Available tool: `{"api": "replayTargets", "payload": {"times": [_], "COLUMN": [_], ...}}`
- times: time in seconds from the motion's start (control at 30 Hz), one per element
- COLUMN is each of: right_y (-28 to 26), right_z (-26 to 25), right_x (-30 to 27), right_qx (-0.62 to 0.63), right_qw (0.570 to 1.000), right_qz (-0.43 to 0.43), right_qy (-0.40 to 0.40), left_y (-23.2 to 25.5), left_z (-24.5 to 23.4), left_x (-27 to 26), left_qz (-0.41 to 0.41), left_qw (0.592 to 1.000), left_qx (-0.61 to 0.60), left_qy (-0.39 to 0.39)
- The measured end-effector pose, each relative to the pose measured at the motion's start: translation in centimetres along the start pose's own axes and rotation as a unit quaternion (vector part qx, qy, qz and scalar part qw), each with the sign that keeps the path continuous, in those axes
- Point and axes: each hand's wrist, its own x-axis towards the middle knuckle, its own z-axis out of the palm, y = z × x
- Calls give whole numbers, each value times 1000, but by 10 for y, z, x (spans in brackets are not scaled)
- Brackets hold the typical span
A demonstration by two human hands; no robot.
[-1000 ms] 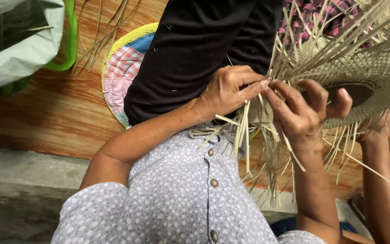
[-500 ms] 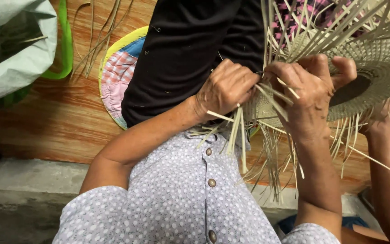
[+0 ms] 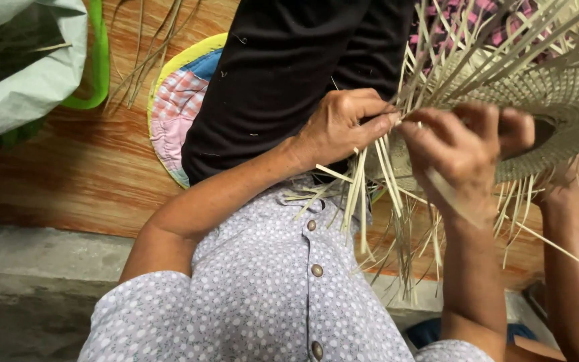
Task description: Weaving and finishing the brim of a straw hat by tucking in loose straw strands.
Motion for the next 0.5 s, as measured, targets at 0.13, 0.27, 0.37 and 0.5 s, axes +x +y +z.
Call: {"api": "replayTargets", "payload": {"times": [0.13, 0.27, 0.37, 0.5], "right_y": [-6, -8, 8, 2], "right_z": [-8, -20, -16, -38], "right_x": [-8, 23, 13, 8], "right_qx": [-45, -42, -142, -207], "right_qw": [995, 993, 988, 973], "right_qz": [44, 64, 63, 65], "right_qy": [-72, -86, -15, -77], "left_y": [-7, -24, -8, -1], "left_z": [9, 23, 12, 9], "left_x": [-5, -5, -1, 4], "left_qz": [69, 205, 153, 129], "left_qw": [991, 922, 966, 977], "left_qx": [110, 325, 207, 168], "left_qy": [22, 52, -7, -19]}}
